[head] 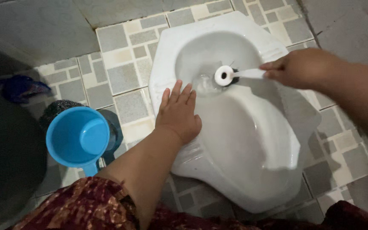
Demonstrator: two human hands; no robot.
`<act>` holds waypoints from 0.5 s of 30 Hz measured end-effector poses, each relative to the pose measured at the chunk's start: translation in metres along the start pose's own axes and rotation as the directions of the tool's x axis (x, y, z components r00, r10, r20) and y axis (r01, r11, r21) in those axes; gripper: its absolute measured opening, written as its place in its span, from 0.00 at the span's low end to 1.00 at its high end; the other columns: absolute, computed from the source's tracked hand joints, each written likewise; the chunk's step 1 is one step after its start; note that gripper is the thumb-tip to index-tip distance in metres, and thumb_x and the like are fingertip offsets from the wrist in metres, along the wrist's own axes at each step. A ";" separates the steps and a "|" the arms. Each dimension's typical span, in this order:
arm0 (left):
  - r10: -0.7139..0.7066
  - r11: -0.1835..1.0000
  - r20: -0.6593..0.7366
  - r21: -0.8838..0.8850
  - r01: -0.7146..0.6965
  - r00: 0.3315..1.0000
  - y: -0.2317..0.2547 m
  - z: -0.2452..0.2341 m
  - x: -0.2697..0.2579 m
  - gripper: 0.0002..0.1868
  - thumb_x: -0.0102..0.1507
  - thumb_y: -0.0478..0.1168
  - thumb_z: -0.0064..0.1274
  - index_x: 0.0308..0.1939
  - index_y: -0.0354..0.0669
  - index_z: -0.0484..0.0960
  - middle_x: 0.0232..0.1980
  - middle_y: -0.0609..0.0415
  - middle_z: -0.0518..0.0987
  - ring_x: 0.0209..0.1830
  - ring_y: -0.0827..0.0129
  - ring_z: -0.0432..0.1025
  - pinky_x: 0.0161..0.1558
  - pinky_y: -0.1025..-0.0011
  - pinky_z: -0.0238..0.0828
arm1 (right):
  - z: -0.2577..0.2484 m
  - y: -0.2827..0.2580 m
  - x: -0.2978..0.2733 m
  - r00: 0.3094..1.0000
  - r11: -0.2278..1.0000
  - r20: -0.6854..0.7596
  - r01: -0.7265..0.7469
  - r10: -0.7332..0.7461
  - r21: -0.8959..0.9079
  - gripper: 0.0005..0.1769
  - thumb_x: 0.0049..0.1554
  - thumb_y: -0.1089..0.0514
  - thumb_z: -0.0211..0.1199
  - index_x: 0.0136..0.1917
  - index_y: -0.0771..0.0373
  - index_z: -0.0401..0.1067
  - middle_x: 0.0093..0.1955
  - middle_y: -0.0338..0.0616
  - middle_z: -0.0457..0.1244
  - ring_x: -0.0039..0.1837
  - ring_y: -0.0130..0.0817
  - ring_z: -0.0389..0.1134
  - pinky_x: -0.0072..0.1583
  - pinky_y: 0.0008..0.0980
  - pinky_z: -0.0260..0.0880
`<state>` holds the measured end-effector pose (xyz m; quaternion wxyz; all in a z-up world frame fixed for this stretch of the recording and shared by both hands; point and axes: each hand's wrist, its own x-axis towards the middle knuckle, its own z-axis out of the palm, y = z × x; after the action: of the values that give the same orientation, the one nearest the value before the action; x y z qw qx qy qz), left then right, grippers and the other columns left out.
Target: The person cleans a squat toilet by pouring water from a blue scoop and scrubbing with a toilet brush. They apply a cleaning agent from a sachet and continue scrubbing the bowl and surrounding tiles.
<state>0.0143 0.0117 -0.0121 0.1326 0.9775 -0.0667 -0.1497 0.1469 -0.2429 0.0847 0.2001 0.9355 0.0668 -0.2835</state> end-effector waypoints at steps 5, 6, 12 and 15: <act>0.001 1.000 -0.026 -0.029 -0.001 1.000 0.000 0.000 -0.001 0.38 0.62 0.49 0.42 0.76 0.42 0.56 0.83 0.53 0.47 0.84 0.59 0.30 0.78 0.56 0.24 | -0.003 0.008 -0.004 1.000 1.000 0.001 -0.002 0.002 0.025 0.26 0.66 0.31 0.47 0.75 0.22 0.66 0.66 0.42 0.70 0.66 0.44 0.71 0.70 0.50 0.67; 0.003 1.000 -0.030 -0.026 -0.004 1.000 0.000 0.001 -0.002 0.38 0.62 0.49 0.42 0.76 0.42 0.56 0.83 0.53 0.47 0.84 0.59 0.31 0.78 0.56 0.25 | 0.000 0.002 -0.006 1.000 0.999 -0.009 0.012 -0.012 0.034 0.26 0.66 0.31 0.47 0.75 0.21 0.65 0.67 0.41 0.69 0.67 0.43 0.70 0.70 0.50 0.67; 0.011 1.000 -0.063 -0.019 -0.012 0.998 -0.001 0.006 0.001 0.39 0.60 0.48 0.42 0.75 0.40 0.57 0.82 0.52 0.48 0.83 0.58 0.32 0.77 0.56 0.25 | 0.010 -0.037 -0.003 0.999 0.995 0.008 0.031 -0.032 0.098 0.24 0.66 0.33 0.46 0.74 0.18 0.62 0.70 0.33 0.65 0.68 0.39 0.68 0.71 0.45 0.66; 0.013 1.000 -0.079 -0.018 -0.014 0.997 -0.001 0.005 0.000 0.38 0.61 0.48 0.42 0.75 0.41 0.58 0.82 0.53 0.49 0.83 0.59 0.33 0.78 0.56 0.26 | 0.010 -0.053 -0.003 0.998 0.994 0.028 0.050 -0.053 0.093 0.24 0.66 0.34 0.46 0.74 0.17 0.61 0.72 0.30 0.64 0.70 0.38 0.66 0.71 0.45 0.66</act>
<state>0.0126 0.0119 -0.0173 0.1450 0.9809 -0.0668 -0.1109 0.1268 -0.1989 0.0607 0.1504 0.9372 0.0748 -0.3057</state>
